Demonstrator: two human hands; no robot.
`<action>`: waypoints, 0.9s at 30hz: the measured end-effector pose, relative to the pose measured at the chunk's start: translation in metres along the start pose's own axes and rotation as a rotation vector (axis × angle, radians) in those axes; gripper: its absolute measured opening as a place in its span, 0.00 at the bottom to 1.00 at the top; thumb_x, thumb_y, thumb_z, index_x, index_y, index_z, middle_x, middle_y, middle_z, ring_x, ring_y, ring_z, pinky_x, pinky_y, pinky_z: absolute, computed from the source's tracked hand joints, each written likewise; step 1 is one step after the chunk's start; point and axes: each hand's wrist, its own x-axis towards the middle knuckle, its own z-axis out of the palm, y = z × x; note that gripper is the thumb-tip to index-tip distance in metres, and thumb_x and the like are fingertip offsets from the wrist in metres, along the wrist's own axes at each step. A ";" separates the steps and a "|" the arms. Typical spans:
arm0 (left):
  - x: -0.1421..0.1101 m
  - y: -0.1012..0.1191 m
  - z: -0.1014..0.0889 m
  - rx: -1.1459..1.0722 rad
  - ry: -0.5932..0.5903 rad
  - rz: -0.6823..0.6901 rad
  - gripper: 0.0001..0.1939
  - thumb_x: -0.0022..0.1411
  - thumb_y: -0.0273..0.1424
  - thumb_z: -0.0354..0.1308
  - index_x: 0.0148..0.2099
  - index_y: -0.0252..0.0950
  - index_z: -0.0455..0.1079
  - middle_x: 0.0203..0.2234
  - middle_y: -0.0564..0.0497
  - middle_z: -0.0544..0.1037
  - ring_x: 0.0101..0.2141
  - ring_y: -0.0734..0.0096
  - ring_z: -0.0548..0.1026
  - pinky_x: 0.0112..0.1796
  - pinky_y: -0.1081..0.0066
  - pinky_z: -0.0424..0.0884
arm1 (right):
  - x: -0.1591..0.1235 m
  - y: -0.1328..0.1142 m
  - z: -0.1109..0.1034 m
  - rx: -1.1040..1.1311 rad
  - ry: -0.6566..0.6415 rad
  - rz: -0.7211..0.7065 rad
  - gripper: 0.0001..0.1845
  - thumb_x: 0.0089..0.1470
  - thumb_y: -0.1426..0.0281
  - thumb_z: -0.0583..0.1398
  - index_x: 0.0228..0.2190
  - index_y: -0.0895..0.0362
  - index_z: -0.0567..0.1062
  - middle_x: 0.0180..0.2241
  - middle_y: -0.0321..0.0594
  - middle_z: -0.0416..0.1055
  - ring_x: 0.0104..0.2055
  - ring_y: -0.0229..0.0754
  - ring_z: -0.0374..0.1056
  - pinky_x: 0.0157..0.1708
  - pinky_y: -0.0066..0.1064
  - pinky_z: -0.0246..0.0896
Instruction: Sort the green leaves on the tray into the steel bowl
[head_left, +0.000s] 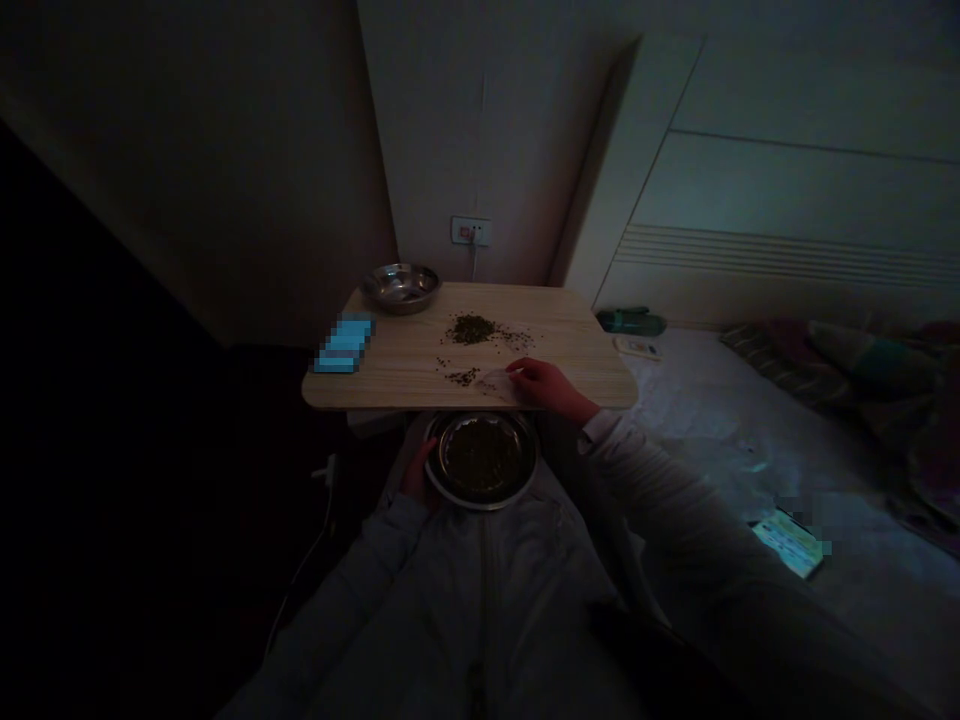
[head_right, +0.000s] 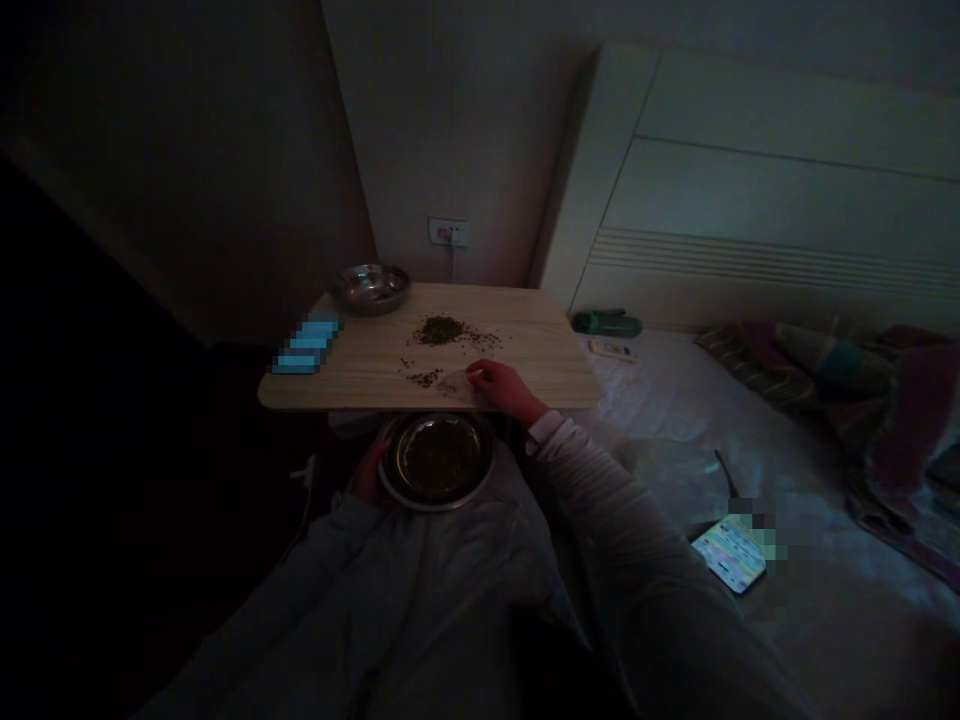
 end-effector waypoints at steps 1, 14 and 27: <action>0.000 0.000 -0.001 0.001 -0.009 -0.007 0.09 0.55 0.30 0.54 0.30 0.37 0.76 0.25 0.48 0.82 0.42 0.57 0.78 0.50 0.61 0.68 | -0.001 0.000 0.001 0.008 -0.010 -0.009 0.12 0.53 0.69 0.56 0.38 0.59 0.76 0.24 0.35 0.72 0.24 0.34 0.62 0.27 0.25 0.55; 0.007 -0.001 -0.006 0.043 -0.047 -0.025 0.08 0.54 0.32 0.55 0.30 0.38 0.77 0.26 0.47 0.83 0.47 0.54 0.75 0.52 0.59 0.66 | -0.015 -0.003 -0.003 0.030 0.053 0.080 0.12 0.53 0.69 0.56 0.39 0.59 0.75 0.25 0.36 0.73 0.26 0.36 0.65 0.29 0.26 0.59; 0.000 0.001 -0.001 0.012 -0.026 -0.048 0.09 0.54 0.31 0.55 0.29 0.38 0.77 0.24 0.47 0.82 0.44 0.56 0.77 0.52 0.61 0.65 | -0.009 -0.008 -0.001 0.034 0.024 0.076 0.11 0.53 0.70 0.56 0.37 0.59 0.75 0.25 0.37 0.74 0.26 0.35 0.66 0.28 0.26 0.59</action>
